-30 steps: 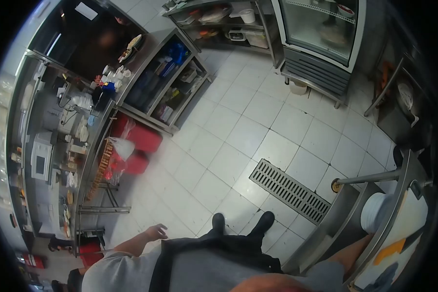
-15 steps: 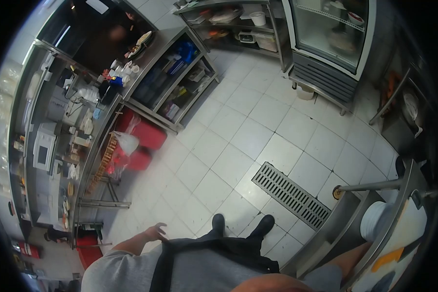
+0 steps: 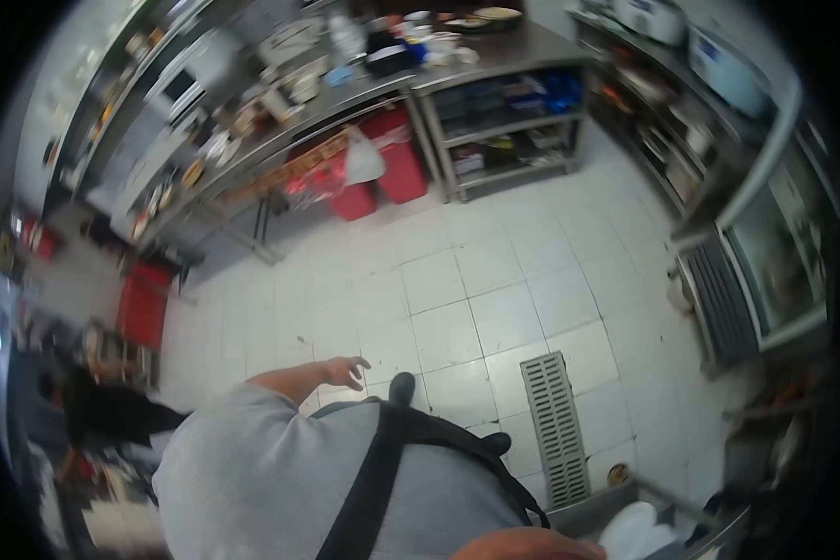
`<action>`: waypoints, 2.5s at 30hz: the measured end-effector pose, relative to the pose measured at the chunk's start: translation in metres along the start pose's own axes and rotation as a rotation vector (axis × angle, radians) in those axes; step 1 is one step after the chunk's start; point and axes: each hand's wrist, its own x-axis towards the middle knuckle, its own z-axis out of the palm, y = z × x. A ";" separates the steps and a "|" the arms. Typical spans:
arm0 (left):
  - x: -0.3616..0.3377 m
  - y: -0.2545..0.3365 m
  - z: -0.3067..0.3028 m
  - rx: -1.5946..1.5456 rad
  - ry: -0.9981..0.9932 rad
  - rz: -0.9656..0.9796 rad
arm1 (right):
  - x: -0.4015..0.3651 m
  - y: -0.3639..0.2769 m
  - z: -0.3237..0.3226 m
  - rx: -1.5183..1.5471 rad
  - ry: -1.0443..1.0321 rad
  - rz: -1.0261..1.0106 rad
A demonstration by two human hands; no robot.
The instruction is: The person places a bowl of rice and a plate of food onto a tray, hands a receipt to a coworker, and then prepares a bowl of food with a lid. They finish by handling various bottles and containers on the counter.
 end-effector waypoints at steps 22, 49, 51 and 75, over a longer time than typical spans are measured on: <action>-0.091 -0.210 -0.323 -1.876 0.508 0.533 | -0.722 -0.016 0.622 -0.324 -1.671 0.082; 0.032 -0.763 -0.767 -1.972 1.624 0.170 | -1.417 -0.183 1.328 0.191 -1.375 -2.095; 0.028 -0.770 -0.794 -2.002 1.536 0.185 | -1.463 -0.171 1.339 0.162 -1.316 -2.216; 0.103 -0.829 -0.829 -1.044 1.790 -0.216 | -1.595 -0.165 1.447 -0.461 -1.215 -2.368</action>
